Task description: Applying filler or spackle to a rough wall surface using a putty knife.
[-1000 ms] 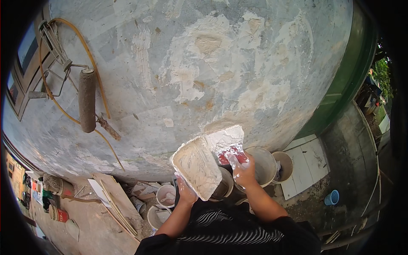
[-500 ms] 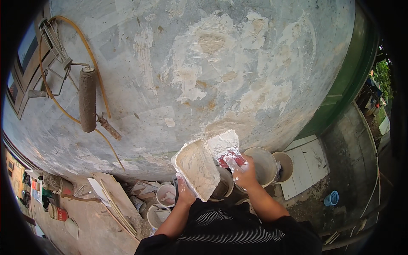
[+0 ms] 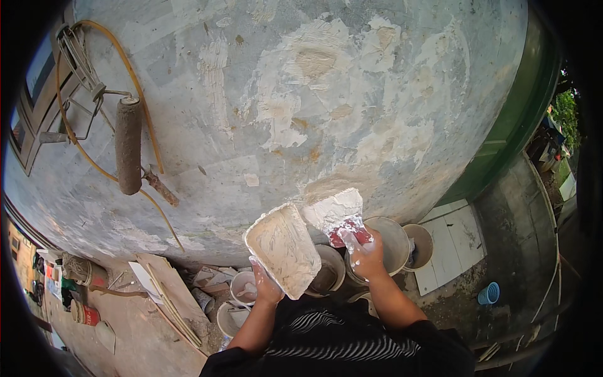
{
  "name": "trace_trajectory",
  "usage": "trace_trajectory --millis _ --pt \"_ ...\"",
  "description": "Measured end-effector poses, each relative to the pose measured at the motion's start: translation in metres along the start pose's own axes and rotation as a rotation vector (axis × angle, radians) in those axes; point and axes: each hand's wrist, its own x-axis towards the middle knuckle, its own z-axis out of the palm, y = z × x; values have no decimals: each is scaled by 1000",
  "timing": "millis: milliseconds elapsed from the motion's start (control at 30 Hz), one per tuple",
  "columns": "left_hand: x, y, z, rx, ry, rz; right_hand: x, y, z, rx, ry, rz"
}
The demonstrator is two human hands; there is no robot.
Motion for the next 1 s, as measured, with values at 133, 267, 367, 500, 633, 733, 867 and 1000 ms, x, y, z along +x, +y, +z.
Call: trace_trajectory --millis 133,267,367,500,633,733,867,1000 --pt "2 -2 -3 46 13 -1 -3 -7 0 -25 -67 22" --pt "4 -4 -8 92 59 -77 -5 -10 1 -102 -79 -31" --pt "4 -5 -11 198 40 -76 -7 -7 -2 -199 -106 -72" --pt "5 -7 -13 231 21 -49 -11 4 -2 -326 -127 -135" --pt "4 -9 -15 219 -2 -59 -12 15 1 -393 -105 -173" --pt "4 -11 -16 245 -44 -31 -13 17 5 -357 -107 -177" --pt "4 -16 -20 269 -48 -32 -11 15 11 -339 -108 -160" --pt "5 -20 -27 289 -62 -43 -10 12 12 -367 -116 -162"
